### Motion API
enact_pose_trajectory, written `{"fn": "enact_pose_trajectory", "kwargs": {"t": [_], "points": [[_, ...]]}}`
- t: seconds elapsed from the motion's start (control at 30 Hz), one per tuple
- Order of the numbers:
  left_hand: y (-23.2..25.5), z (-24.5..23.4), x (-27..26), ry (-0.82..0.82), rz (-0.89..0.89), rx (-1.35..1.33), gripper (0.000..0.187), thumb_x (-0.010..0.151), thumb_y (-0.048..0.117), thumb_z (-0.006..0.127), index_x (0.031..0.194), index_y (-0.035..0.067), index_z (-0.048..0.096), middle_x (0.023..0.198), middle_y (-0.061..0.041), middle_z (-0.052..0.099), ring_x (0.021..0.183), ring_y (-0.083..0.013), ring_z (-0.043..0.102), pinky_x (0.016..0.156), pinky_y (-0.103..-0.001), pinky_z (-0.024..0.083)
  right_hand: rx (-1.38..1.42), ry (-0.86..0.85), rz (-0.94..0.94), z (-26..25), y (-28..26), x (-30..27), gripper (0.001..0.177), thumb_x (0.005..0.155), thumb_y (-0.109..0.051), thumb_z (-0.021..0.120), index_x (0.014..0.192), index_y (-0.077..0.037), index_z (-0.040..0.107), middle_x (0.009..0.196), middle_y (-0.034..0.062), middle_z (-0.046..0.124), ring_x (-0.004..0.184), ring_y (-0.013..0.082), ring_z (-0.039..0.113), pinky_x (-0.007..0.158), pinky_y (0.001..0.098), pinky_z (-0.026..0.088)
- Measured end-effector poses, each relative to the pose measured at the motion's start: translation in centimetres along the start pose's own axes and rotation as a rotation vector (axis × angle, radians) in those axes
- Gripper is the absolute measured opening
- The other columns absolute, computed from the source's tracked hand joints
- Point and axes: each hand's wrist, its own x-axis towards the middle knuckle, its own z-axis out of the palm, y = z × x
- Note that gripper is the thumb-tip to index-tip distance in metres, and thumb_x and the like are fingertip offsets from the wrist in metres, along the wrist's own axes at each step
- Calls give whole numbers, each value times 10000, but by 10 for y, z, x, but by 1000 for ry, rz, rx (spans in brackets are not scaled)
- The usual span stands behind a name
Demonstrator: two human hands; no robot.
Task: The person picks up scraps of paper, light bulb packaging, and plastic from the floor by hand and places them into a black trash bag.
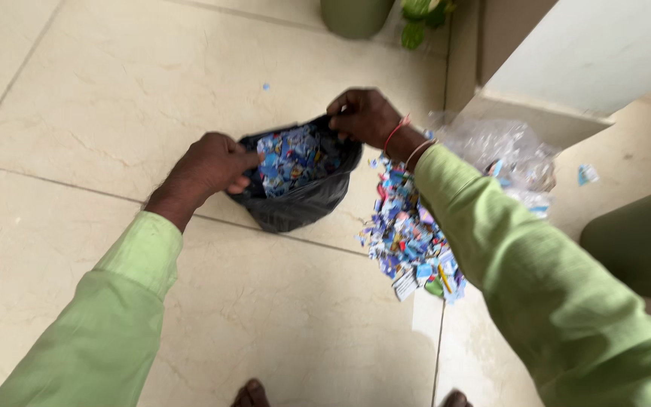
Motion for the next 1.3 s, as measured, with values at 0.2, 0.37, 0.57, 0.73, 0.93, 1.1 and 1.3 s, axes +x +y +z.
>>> {"fn": "enact_pose_trajectory", "kwargs": {"t": [0.2, 0.37, 0.57, 0.73, 0.93, 1.1, 1.3], "points": [[33, -7, 9, -53, -78, 484, 348, 841, 301, 812, 866, -44, 778, 795, -148, 778, 637, -225, 706, 659, -366, 589, -404, -19, -32, -11, -11, -6, 240, 821, -63, 780, 1055, -110, 748, 960, 75, 799, 878, 163, 766, 794, 319, 611], [60, -2, 8, 61, -95, 569, 228, 832, 147, 786, 988, -20, 787, 973, -184, 797, 861, -293, 782, 794, -411, 640, -682, 41, -282, -18, 1, -21, 173, 815, -54, 715, 957, -119, 788, 934, 130, 782, 905, 278, 748, 822, 385, 592], [43, 5, 3, 32, -137, 910, 354, 833, 185, 817, 1144, 25, 767, 1197, -197, 737, 1113, -377, 727, 939, -476, 597, -794, 189, -215, -9, 58, -30, 227, 858, -110, 697, 1061, -130, 796, 1101, 202, 658, 1014, 396, 675, 888, 458, 559], [23, 6, 11, -48, -137, 966, 388, 781, 146, 819, 1142, 17, 760, 1141, -202, 774, 1048, -357, 759, 910, -460, 612, -949, 139, -104, -10, 62, -26, 540, 831, -113, 721, 1356, -48, 612, 1316, 206, 569, 1063, 421, 665, 944, 480, 552], [10, -4, 16, -100, -172, 807, 579, 708, 280, 920, 1197, 40, 724, 1185, -190, 744, 1103, -348, 735, 955, -467, 596, -881, 134, -103, 1, 61, -19, 723, 773, -174, 807, 1420, -48, 510, 1312, 233, 542, 1104, 438, 635, 932, 477, 552], [29, 6, 28, 171, 36, 861, 550, 762, 396, 902, 1177, 87, 715, 1353, -149, 544, 1303, -388, 495, 1024, -515, 474, -838, 91, -271, -3, 59, -14, 604, 734, -201, 842, 1292, -68, 653, 1301, 230, 572, 1119, 427, 634, 975, 465, 541], [78, 41, 29, 58, 248, 706, 314, 894, 282, 771, 1131, 78, 749, 1255, -153, 722, 1196, -313, 685, 1037, -458, 539, -806, 75, -421, -32, 17, -27, 424, 782, -172, 828, 1177, -56, 726, 1193, 206, 668, 1090, 383, 662, 968, 453, 546]]}}
